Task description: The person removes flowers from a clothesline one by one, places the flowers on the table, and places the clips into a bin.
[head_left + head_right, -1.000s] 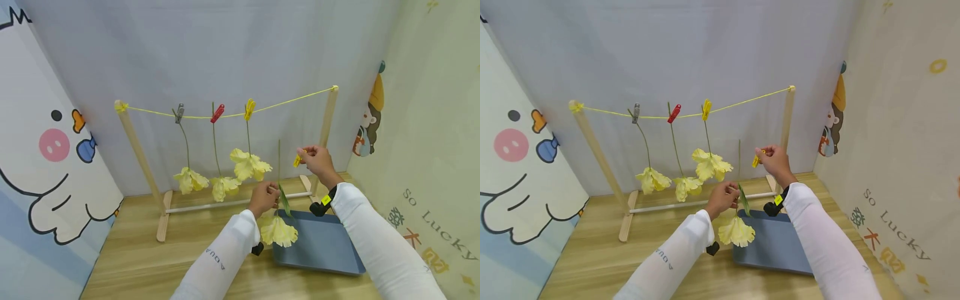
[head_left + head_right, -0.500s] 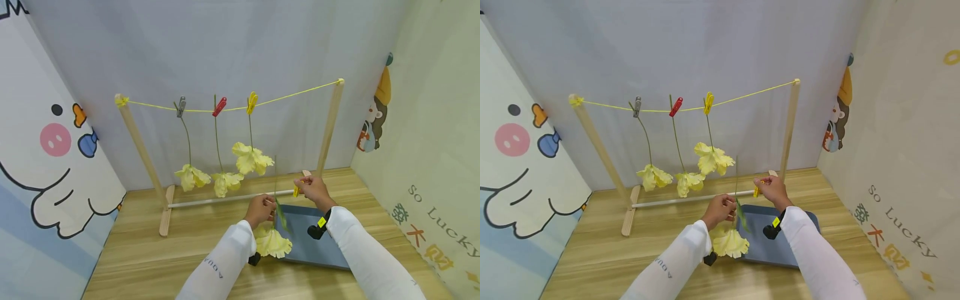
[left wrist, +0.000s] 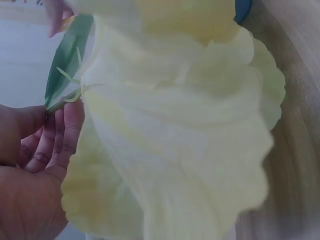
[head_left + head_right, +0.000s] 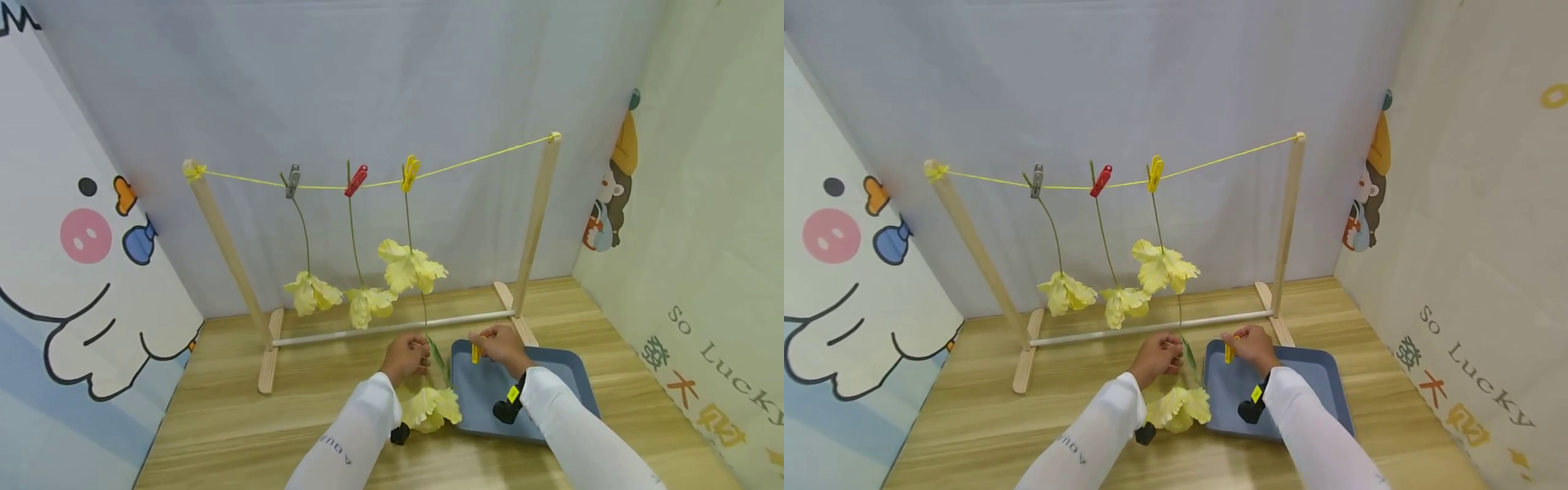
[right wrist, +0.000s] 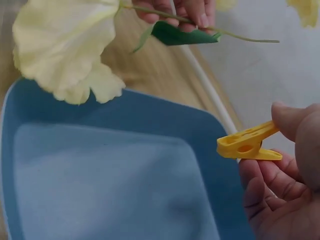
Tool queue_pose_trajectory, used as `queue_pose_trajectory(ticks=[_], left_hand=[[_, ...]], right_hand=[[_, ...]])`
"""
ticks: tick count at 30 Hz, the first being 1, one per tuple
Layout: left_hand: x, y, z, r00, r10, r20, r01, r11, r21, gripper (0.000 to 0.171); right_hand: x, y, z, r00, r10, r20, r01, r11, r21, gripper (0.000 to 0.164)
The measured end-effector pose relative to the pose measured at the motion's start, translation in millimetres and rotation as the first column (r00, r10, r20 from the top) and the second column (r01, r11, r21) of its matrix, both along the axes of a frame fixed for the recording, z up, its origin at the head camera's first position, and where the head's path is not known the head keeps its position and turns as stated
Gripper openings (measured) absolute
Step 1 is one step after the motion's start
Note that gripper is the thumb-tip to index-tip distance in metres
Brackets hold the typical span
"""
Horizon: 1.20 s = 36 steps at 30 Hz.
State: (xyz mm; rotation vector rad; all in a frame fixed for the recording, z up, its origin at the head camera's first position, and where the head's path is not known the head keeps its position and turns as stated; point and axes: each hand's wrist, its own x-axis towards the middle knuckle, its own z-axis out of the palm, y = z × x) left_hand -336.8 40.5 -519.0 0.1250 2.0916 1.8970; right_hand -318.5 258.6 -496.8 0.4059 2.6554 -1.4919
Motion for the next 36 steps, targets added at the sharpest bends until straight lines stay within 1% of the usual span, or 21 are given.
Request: queue_pose_trajectory(ticks=[5, 9, 12, 14, 19, 24, 30, 36], left_hand=[[-2.3, -6, -10.0, 1.0, 0.006, 0.023, -0.006, 1.0, 0.014, 0.01], [-4.9, -9, -15.2, 0.998, 0.03, 0.047, -0.03, 1.0, -0.008, 0.014], [-5.7, -12, -20.3, 0.998, 0.047, 0.05, -0.045, 0.998, -0.032, 0.017], [-6.0, -13, -24.6, 0.997, 0.052, 0.059, -0.05, 0.998, -0.034, 0.018], [-6.1, -13, -34.4, 0.993, 0.061, 0.1, -0.06, 0.998, -0.015, 0.014], [-5.5, -11, -39.8, 0.99, 0.076, 0.121, -0.077, 0.997, 0.007, 0.009], [-5.9, -11, -42.8, 0.99, 0.085, 0.115, -0.082, 0.996, -0.037, 0.009], [-6.9, -12, -43.8, 0.989, 0.08, 0.128, -0.071, 0.995, -0.074, 0.012]], right_hand=[[5.4, -3, -14.3, 0.999, 0.007, 0.035, -0.008, 0.999, 0.051, 0.032], [6.6, -2, -23.7, 0.996, 0.033, 0.085, -0.042, 0.993, 0.113, 0.033], [7.1, -2, -30.4, 0.992, 0.044, 0.119, -0.063, 0.985, 0.161, 0.032], [7.5, -3, -34.7, 0.99, 0.048, 0.135, -0.072, 0.982, 0.177, 0.032], [9.2, -7, -42.4, 0.989, 0.063, 0.131, -0.089, 0.976, 0.199, 0.041], [10.7, -10, -46.0, 0.993, 0.08, 0.092, -0.101, 0.962, 0.253, 0.045], [10.1, -15, -47.8, 0.993, 0.108, 0.052, -0.119, 0.936, 0.33, 0.048], [10.4, -19, -49.4, 0.994, 0.103, 0.045, -0.113, 0.919, 0.377, 0.046]])
